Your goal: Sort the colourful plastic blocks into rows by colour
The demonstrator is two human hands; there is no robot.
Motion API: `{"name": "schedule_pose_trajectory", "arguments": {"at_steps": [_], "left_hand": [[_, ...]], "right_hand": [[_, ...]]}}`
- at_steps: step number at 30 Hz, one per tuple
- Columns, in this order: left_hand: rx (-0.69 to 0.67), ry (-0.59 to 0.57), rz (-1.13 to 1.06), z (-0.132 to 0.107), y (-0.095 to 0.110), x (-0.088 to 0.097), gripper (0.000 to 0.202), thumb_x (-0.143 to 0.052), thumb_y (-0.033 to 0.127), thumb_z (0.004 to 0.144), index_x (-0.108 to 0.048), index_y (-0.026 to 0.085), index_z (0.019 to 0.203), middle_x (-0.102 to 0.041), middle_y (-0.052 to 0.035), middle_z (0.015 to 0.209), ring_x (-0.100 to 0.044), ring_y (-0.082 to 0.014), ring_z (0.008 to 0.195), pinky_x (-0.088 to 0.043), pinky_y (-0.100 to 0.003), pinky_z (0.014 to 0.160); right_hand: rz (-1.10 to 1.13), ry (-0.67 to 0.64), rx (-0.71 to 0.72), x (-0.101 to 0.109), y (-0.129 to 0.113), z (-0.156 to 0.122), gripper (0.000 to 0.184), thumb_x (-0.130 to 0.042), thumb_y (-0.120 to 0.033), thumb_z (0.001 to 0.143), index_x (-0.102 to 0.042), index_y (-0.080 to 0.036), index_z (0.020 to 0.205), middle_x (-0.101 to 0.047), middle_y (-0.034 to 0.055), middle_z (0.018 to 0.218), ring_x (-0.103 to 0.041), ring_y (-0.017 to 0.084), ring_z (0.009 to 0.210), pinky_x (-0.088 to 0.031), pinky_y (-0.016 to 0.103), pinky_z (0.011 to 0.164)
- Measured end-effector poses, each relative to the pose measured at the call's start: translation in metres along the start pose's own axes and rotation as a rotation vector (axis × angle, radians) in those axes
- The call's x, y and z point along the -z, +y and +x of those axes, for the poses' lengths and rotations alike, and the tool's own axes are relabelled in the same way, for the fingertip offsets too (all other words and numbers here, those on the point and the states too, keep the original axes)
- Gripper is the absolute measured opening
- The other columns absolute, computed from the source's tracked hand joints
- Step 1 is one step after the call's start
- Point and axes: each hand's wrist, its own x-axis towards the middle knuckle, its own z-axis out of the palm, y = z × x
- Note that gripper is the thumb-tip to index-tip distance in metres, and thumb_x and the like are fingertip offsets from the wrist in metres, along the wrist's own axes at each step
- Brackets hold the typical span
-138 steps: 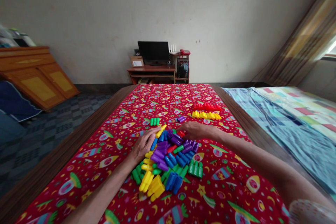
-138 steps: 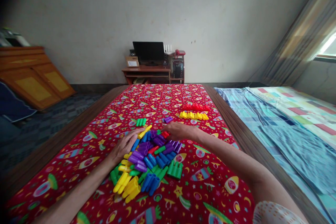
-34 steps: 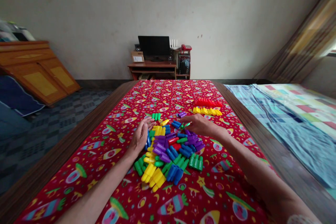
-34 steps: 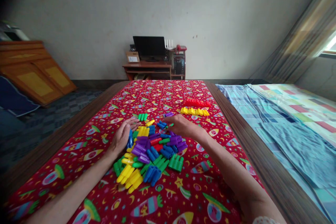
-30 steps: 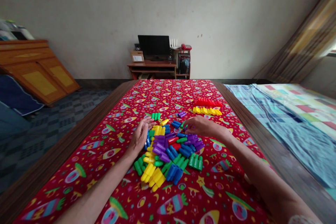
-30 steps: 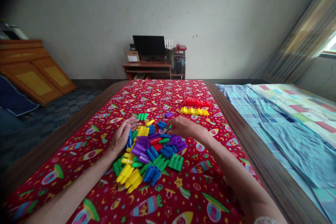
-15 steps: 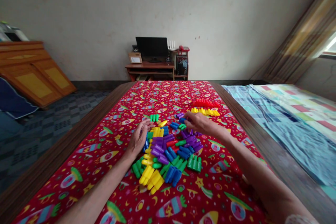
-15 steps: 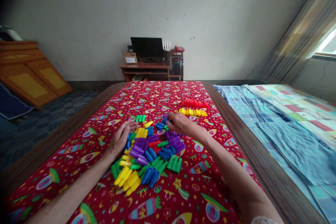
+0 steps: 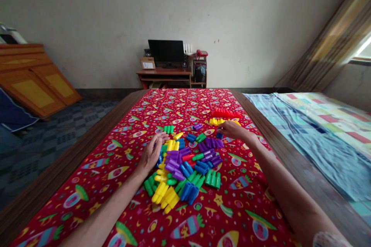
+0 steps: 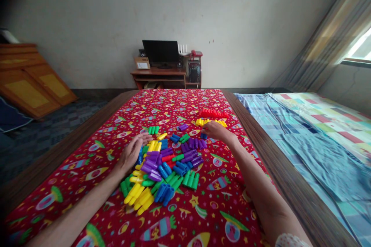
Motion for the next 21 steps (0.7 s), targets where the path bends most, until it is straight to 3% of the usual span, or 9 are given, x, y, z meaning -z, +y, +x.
{"name": "schedule_pose_trajectory", "arguments": {"at_steps": [6, 15, 18, 21], "left_hand": [[-0.001, -0.010, 0.044, -0.001, -0.001, 0.000, 0.054, -0.044, 0.061, 0.085, -0.061, 0.016, 0.110, -0.068, -0.0146, 0.114, -0.067, -0.0262, 0.103, -0.050, -0.045, 0.096], [-0.023, -0.021, 0.072, -0.001, -0.002, 0.002, 0.053, -0.043, 0.061, 0.087, -0.062, 0.017, 0.110, -0.068, -0.0133, 0.114, -0.067, -0.0263, 0.104, -0.050, -0.046, 0.097], [-0.023, -0.017, 0.073, -0.001, -0.004, 0.002, 0.054, -0.043, 0.061, 0.087, -0.062, 0.016, 0.110, -0.069, -0.0140, 0.113, -0.067, -0.0268, 0.104, -0.050, -0.045, 0.097], [-0.022, -0.024, 0.073, 0.000, -0.007, 0.002, 0.054, -0.042, 0.060, 0.088, -0.061, 0.016, 0.112, -0.069, -0.0136, 0.113, -0.066, -0.0265, 0.104, -0.049, -0.045, 0.097]], "right_hand": [[-0.005, -0.013, 0.025, -0.006, 0.008, 0.000, 0.029, -0.052, -0.009, 0.085, -0.074, -0.020, 0.099, -0.074, 0.0040, 0.082, -0.064, 0.013, 0.072, -0.040, 0.020, 0.061], [0.022, -0.012, 0.017, 0.007, -0.011, -0.012, 0.028, -0.060, -0.027, 0.089, -0.069, -0.020, 0.115, -0.072, 0.0081, 0.093, -0.066, 0.018, 0.082, -0.045, 0.024, 0.068], [0.047, -0.037, 0.031, 0.000, -0.015, -0.013, 0.025, -0.060, -0.026, 0.089, -0.070, -0.020, 0.111, -0.071, 0.0077, 0.098, -0.065, 0.017, 0.087, -0.045, 0.024, 0.073], [0.022, 0.031, -0.029, -0.010, -0.016, -0.013, 0.024, -0.052, -0.025, 0.094, -0.069, -0.015, 0.108, -0.070, 0.0098, 0.098, -0.063, 0.016, 0.086, -0.043, 0.024, 0.074]]}}
